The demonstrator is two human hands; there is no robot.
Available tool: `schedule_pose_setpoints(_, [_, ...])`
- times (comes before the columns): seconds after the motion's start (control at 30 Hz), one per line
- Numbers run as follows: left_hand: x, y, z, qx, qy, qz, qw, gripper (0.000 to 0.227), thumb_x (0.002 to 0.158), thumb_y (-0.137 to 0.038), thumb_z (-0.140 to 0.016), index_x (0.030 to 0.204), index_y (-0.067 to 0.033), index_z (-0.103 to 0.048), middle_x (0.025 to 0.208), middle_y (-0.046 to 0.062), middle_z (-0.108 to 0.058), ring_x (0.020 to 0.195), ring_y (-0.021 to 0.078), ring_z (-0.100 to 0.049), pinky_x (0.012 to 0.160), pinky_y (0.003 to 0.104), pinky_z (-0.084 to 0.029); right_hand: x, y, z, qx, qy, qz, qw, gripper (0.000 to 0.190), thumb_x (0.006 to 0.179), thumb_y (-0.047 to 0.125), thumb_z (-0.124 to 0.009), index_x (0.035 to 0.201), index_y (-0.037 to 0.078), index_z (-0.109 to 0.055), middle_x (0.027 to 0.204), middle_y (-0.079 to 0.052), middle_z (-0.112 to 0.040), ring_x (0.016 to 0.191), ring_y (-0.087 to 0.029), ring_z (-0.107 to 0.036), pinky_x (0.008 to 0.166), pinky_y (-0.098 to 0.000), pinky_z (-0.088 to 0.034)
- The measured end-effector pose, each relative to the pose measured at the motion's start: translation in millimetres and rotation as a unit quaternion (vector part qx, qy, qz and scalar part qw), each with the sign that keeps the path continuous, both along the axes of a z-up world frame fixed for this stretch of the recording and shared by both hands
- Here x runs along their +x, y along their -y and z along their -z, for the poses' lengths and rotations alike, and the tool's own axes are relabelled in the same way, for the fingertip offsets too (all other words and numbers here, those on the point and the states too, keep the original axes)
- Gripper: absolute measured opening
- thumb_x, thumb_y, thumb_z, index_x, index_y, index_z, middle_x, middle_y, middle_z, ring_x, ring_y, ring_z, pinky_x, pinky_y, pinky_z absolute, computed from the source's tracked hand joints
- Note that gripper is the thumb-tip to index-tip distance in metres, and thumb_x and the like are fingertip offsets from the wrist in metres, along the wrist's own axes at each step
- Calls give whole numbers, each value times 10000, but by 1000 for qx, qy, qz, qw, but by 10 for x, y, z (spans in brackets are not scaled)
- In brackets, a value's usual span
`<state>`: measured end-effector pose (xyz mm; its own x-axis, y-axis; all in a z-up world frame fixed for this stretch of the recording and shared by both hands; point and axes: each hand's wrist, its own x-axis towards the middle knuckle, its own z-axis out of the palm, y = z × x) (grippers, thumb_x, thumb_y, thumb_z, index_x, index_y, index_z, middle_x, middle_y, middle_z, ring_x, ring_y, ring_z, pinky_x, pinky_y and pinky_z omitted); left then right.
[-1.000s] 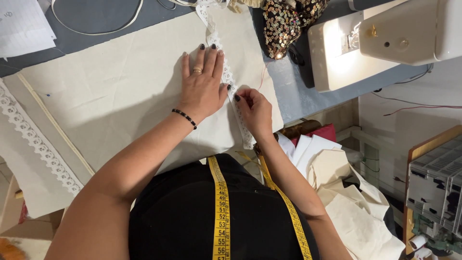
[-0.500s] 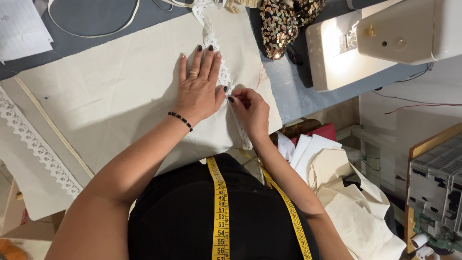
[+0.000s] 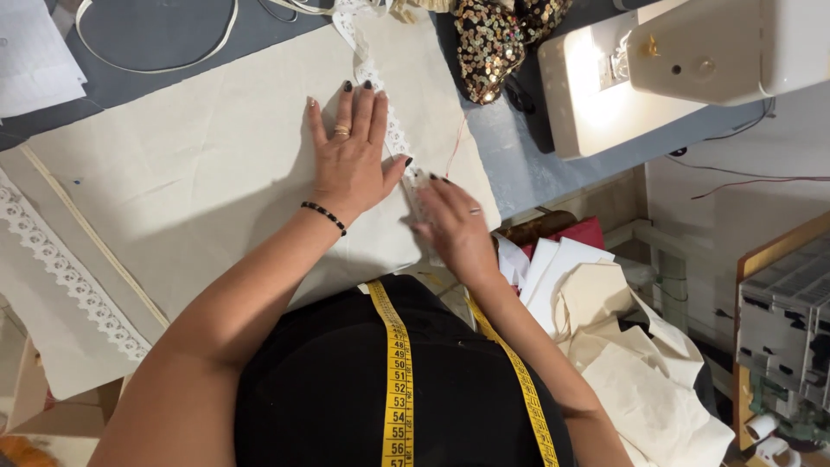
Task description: Measuring and pinning lace trim onto a piece of fabric on a workbench in preparation for sewing.
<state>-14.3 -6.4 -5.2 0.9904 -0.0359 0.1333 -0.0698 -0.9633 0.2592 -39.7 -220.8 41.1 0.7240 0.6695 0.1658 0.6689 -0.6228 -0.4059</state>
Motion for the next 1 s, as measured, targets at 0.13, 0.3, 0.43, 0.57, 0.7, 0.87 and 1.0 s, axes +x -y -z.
schedule_pose_setpoints(0.13, [5,-16,-97,16,12,5,1000,876,969,-633,-564,1577,-20,-416,1597,165,-425,1462,394,-369,1128,740,-220,-51,-7,159,-118,67,-55,989,774,998,554,-634,1527,20,-451,1543,-188,-518,1458,-345,-478,1232,-511,-354])
schedule_pose_setpoints(0.3, [48,-20,-101,-45,-113,20,992,880,963,-585,-525,1608,-33,-293,1645,201,-306,1535,400,-202,1158,743,-39,-21,118,297,-119,9,-39,992,712,1003,511,-575,1563,90,-449,1555,-161,-502,1428,-315,-486,1212,-473,-328])
schedule_pose_setpoints(0.43, [42,-94,-82,-49,-88,21,995,831,962,-563,-532,1598,-73,-317,1626,177,-336,1523,382,-249,1171,714,-77,58,311,-107,2,-61,-14,998,635,1024,364,-604,1549,47,-441,1468,-238,-537,1338,-415,-544,1148,-529,-404])
schedule_pose_setpoints(0.57, [-193,-265,-187,-78,-14,-7,997,641,954,-405,-629,1514,-134,-475,1566,130,-420,1453,345,-410,1163,653,-252,-5,883,-48,25,-113,154,981,475,955,236,-715,1403,122,-607,1317,-106,-620,1242,-315,-623,1044,-440,-511])
schedule_pose_setpoints(0.7, [-934,-436,-347,0,31,-87,996,624,906,-349,-689,1482,-157,-544,1507,108,-501,1417,322,-478,1127,604,-362,-47,1387,100,44,-223,284,931,438,918,299,-794,1293,127,-646,1184,-60,-660,1152,-261,-679,967,-368,-562])
schedule_pose_setpoints(0.87, [-1939,-302,-393,16,-15,-167,986,734,920,-512,-602,1530,-111,-525,1532,151,-514,1426,373,-485,1135,638,-361,28,1293,-71,58,-264,280,921,453,874,304,-841,1245,109,-670,1075,-86,-687,1033,-268,-722,872,-392,-591])
schedule_pose_setpoints(1.0, [-2445,-510,-249,48,-12,-237,970,728,1017,-498,-511,1561,-14,-493,1616,195,-471,1498,412,-387,1134,674,-315,204,1152,-359,12,-332,274,903,384,906,303,-751,1243,138,-670,995,-5,-744,850,-135,-662,793,-304,-564])
